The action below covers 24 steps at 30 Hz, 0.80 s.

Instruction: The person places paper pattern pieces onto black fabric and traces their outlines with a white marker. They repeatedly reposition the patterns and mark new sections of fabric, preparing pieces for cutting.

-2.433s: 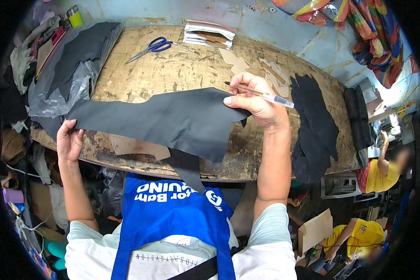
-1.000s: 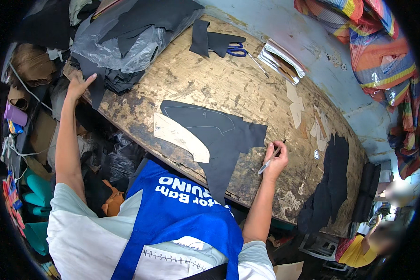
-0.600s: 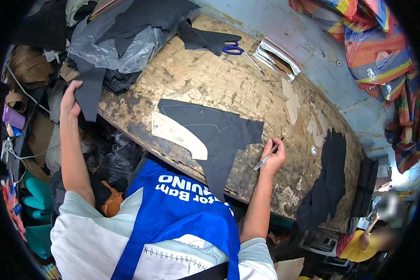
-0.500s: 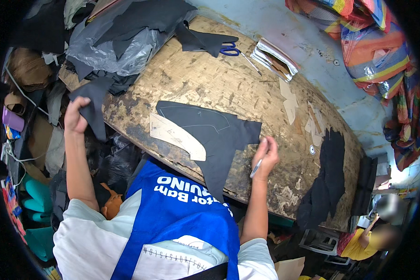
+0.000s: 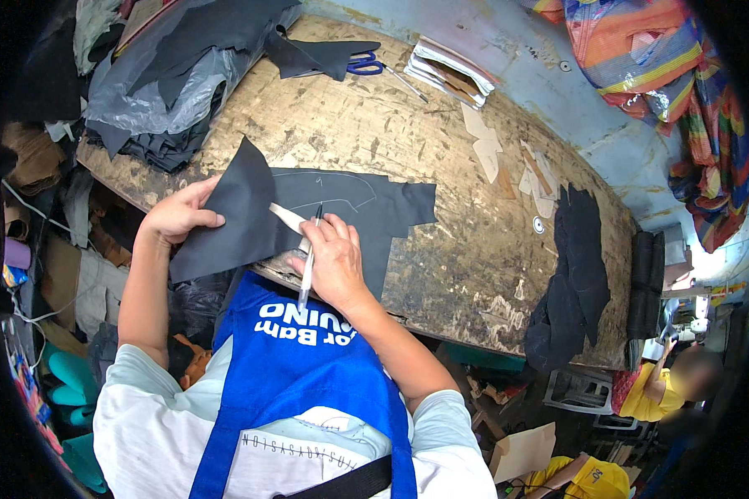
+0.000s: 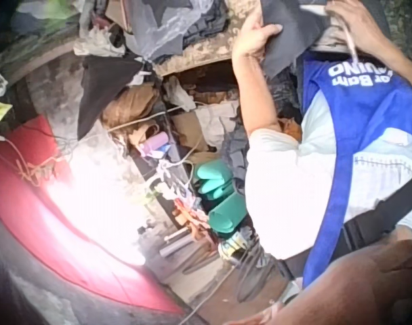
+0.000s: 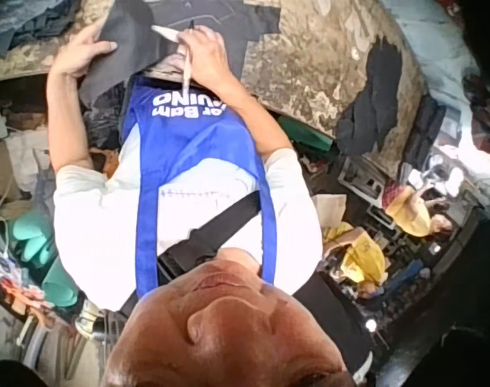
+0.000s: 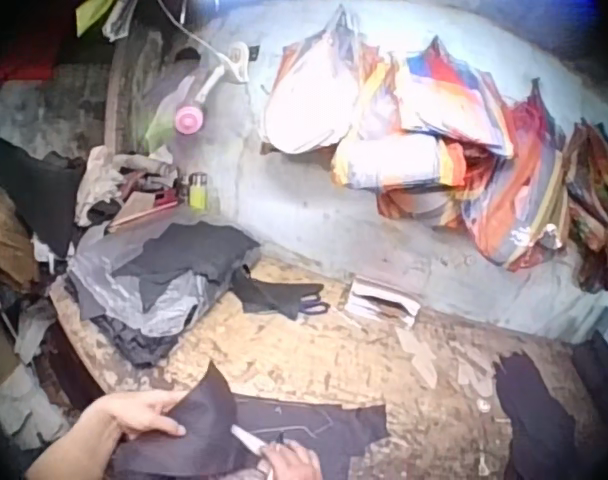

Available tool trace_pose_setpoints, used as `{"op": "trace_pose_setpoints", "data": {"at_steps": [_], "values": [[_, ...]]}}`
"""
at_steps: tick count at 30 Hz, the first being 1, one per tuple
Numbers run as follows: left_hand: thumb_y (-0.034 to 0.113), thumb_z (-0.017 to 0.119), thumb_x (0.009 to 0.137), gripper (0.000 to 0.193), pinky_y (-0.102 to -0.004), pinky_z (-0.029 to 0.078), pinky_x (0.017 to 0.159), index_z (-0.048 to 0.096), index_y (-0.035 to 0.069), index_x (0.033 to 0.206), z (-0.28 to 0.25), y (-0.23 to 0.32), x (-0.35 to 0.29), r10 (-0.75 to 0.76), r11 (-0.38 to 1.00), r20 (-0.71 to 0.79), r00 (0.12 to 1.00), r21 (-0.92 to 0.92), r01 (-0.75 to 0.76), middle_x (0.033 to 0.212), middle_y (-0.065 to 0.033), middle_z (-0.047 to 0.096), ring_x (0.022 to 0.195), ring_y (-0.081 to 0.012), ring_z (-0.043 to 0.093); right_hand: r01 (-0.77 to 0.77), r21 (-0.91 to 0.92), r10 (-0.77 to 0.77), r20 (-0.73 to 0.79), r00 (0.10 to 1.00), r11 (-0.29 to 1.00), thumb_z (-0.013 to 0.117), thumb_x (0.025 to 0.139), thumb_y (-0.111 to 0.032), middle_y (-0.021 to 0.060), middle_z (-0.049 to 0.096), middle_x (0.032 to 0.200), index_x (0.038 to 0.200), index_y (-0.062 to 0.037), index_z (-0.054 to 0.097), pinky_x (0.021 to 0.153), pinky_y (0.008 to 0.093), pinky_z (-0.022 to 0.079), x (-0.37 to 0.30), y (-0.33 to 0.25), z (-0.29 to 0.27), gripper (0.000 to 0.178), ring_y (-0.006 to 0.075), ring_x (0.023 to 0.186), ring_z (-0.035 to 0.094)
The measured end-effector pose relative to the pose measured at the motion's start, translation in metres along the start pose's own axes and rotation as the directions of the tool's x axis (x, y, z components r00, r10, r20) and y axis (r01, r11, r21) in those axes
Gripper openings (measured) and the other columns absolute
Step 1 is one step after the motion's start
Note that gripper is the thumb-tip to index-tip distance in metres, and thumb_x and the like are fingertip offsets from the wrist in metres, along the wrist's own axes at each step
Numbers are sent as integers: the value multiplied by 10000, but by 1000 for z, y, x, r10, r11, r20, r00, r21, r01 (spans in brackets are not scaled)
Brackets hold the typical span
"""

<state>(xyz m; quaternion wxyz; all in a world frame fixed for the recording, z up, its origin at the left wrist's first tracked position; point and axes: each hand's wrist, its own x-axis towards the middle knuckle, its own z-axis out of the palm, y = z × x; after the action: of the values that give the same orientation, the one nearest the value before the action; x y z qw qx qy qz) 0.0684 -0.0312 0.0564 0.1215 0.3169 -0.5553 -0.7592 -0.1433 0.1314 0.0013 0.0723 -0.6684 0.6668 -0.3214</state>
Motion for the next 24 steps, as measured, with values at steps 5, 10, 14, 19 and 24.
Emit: {"op": "trace_pose_setpoints", "data": {"at_steps": [5, 10, 14, 19, 24], "values": [[-116, 546, 720, 725, -277, 385, 1002, 329, -23, 1405, -21, -18, 2, 58, 973, -128, 990, 230, -27, 1314, -95, 504, 1184, -153, 491, -85, 0, 85, -33, 996, 996, 769, 649, -218, 121, 566, 949, 1017, -66, 596, 865, 435, 378, 0, 8, 11, 434, 314, 1006, 507], [-100, 557, 727, 730, -278, 439, 957, 319, -12, 1412, -28, -9, -11, 157, 984, -211, 965, -53, -171, 1298, -103, 517, 1131, -159, 544, -48, -156, 14, -208, 978, 987, 736, 689, -267, 126, 559, 910, 972, -52, 594, 859, 442, 364, 8, 39, 7, 382, 315, 981, 513], [-98, 561, 734, 739, -281, 445, 959, 307, -9, 1422, -11, -2, 0, 156, 976, -198, 968, -121, -182, 1287, -100, 521, 1119, -163, 549, -158, -221, 93, -277, 956, 962, 747, 689, -261, 132, 596, 930, 973, -53, 611, 873, 428, 393, 12, 94, -21, 378, 318, 967, 539], [-66, 609, 750, 746, -298, 425, 986, 299, 1, 1425, 36, 4, 36, 364, 888, -56, 930, -281, -364, 1320, -116, 483, 1173, -184, 506, -252, -252, 144, -381, 913, 934, 768, 679, -258, 108, 600, 950, 1008, -70, 608, 870, 419, 387, -2, 153, -62, 411, 297, 955, 544], [-50, 609, 775, 871, -278, 488, 882, 91, 2, 1474, 71, -14, 60, 164, 950, -131, 978, -246, -192, 1266, -195, 519, 1084, -195, 572, -376, -79, 290, -498, 817, 923, 782, 652, -108, 134, 605, 974, 1000, -37, 609, 778, 406, 477, -19, 164, -88, 395, 319, 864, 593]]}}
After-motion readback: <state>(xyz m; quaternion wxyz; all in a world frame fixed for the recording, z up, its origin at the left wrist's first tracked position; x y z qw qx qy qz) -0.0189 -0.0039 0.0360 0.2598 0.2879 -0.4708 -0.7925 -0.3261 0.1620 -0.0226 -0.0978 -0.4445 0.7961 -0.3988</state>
